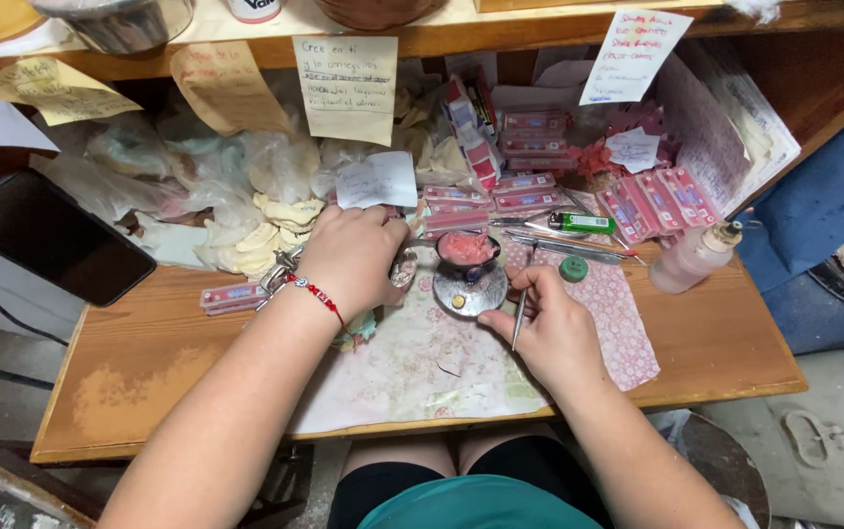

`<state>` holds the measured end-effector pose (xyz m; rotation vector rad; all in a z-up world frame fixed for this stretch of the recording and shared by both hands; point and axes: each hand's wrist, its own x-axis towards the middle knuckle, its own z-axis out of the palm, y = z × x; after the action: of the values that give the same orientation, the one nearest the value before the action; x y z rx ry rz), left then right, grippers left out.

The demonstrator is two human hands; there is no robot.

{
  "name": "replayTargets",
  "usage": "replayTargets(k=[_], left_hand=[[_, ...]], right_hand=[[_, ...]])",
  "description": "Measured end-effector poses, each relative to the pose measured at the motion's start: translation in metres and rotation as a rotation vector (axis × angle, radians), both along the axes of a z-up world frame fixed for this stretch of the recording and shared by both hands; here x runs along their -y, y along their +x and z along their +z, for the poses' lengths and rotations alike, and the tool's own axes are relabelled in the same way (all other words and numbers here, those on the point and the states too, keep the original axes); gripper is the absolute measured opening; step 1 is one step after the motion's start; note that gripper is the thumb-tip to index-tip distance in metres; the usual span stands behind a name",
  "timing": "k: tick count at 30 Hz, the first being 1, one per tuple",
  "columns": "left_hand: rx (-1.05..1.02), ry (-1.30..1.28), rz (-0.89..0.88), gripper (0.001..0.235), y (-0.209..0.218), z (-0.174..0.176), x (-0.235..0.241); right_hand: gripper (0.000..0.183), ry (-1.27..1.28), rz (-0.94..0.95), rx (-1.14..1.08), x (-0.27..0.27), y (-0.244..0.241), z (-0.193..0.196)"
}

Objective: The person uses a metal tool to apply and shape pink wax on a dental cast held in a vise. They manipulate the wax on the teeth and gums of the model, then remove the cast from the vise to inspect the work.

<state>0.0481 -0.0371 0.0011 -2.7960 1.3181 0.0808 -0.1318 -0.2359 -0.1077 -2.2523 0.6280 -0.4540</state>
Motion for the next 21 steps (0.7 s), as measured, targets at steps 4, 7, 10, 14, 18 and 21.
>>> replayTargets(k=[4, 7, 10, 14, 18, 21], left_hand=[[-0.02, -0.005, 0.01, 0.085, -0.003, 0.003, -0.001], [-0.028, -0.017, 0.013, 0.086, -0.003, 0.005, -0.002], [-0.055, -0.025, 0.014, 0.087, -0.005, 0.006, -0.004], [-0.03, -0.054, 0.012, 0.092, -0.005, 0.0, -0.007], [0.018, -0.208, -0.024, 0.097, -0.02, 0.008, -0.026], [0.072, -0.441, 0.038, 0.078, -0.053, 0.028, -0.065]], right_hand=[[0.051, 0.013, 0.002, 0.017, -0.007, 0.002, 0.01], [0.049, -0.058, 0.007, -0.006, -0.011, 0.004, 0.013], [0.047, -0.123, -0.016, -0.041, -0.015, 0.004, 0.013], [0.046, -0.197, -0.008, 0.006, -0.016, 0.006, 0.01], [0.047, -0.126, 0.01, 0.067, -0.015, 0.004, 0.009], [0.04, 0.03, 0.007, 0.188, -0.026, -0.006, 0.03]])
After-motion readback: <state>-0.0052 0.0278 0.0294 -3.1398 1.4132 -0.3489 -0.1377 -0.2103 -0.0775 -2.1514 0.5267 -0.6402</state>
